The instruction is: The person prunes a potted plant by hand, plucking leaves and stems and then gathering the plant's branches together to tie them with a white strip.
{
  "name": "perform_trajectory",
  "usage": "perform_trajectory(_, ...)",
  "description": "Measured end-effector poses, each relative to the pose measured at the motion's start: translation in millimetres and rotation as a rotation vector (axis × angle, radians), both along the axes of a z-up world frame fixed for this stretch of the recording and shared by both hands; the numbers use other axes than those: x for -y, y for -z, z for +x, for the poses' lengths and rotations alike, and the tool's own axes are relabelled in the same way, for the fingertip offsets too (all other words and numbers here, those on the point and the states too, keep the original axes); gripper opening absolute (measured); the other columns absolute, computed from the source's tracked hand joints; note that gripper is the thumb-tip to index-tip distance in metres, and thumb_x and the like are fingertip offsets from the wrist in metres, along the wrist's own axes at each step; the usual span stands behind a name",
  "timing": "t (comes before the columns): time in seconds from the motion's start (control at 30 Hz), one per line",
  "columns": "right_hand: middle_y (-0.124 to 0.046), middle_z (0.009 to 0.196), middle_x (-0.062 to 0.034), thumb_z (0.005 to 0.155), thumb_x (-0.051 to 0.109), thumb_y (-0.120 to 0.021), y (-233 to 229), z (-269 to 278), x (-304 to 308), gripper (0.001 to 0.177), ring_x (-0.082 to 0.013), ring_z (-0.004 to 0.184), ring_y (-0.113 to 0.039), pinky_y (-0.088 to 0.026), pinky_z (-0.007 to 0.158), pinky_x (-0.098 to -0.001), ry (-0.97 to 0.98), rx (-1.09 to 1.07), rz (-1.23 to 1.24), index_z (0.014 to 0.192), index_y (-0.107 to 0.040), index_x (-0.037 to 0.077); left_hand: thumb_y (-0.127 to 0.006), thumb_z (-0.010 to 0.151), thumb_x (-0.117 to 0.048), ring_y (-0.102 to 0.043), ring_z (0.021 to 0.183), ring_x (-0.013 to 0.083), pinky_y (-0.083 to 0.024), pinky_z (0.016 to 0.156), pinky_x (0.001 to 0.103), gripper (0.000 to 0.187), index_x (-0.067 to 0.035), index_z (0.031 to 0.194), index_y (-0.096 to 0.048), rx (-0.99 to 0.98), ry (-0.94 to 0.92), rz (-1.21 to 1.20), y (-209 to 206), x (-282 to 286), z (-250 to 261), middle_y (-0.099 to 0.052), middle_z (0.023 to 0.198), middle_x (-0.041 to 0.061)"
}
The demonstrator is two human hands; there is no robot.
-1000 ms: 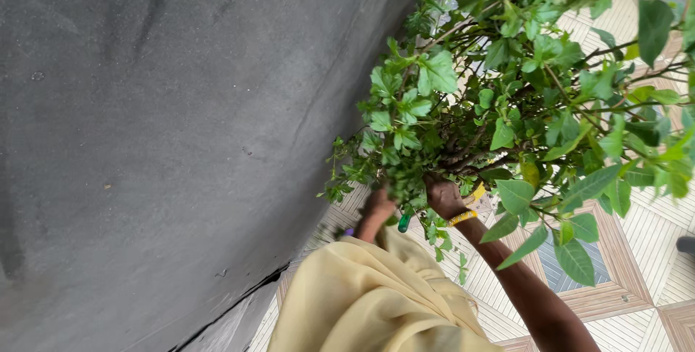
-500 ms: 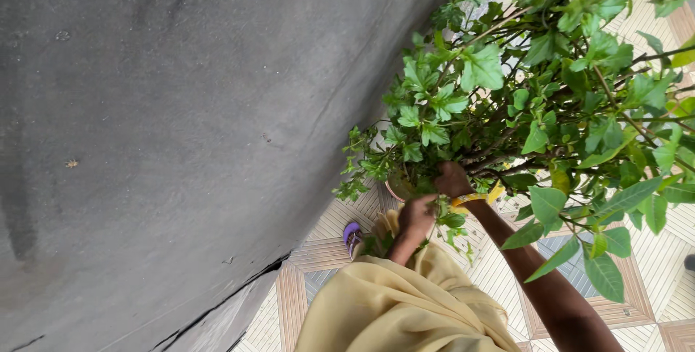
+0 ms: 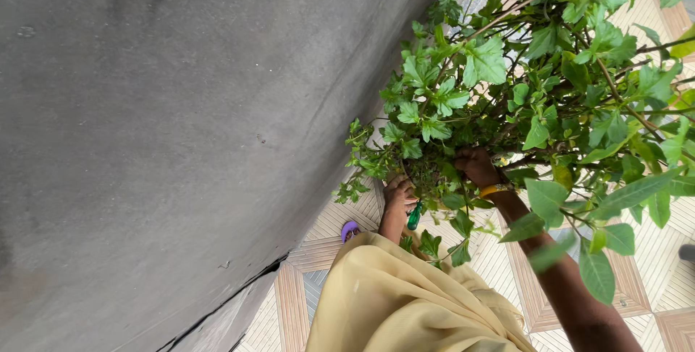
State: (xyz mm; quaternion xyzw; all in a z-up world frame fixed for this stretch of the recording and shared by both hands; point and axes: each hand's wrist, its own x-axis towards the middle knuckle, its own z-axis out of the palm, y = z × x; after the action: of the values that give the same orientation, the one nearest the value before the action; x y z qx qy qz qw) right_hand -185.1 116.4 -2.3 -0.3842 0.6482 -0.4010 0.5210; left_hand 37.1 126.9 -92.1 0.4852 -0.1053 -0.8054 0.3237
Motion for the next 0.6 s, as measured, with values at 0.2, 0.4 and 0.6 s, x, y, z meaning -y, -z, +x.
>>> perform_trajectory(0.2, -0.068, 0.074, -0.0022, 0.086, 0.005, -0.068, 4, -5, -1, 0.012, -0.0106, 0.057, -0.062, -0.05, 0.05, -0.0279, 0.063, 0.104, 0.019, 0.096, -0.074, 0.002, -0.061, 0.099, -0.029, -0.049, 0.136, 0.0291, -0.045, 0.096, 0.061, 0.06, -0.022, 0.156, -0.042, 0.019, 0.233, -0.074, -8, -6, -22, -0.049, 0.154, 0.005)
perform_trajectory(0.4, -0.074, 0.086, -0.0094, 0.088, 0.007, -0.068, -1, 10, -2, 0.021, -0.018, 0.07, -0.067, -0.053, 0.063, -0.0301, 0.165, 0.41, -0.059, 0.103, -0.074, -0.005, -0.058, 0.1, -0.047, -0.067, 0.108, 0.0315, -0.058, 0.082, 0.053, 0.063, -0.015, 0.153, -0.048, -0.122, 0.082, -0.132, -13, -7, -15, -0.065, 0.13, 0.012)
perform_trajectory(0.6, -0.069, 0.121, -0.0171, 0.093, 0.026, -0.06, -28, 89, 31, 0.04, -0.0271, 0.098, -0.072, -0.06, 0.077, -0.0377, 0.338, 0.433, 0.054, 0.122, -0.065, -0.001, -0.052, 0.109, -0.056, -0.065, 0.104, 0.0353, -0.057, 0.086, 0.055, 0.061, -0.011, 0.148, -0.038, -0.626, -0.254, -0.253, 9, 13, 35, -0.063, 0.119, 0.017)
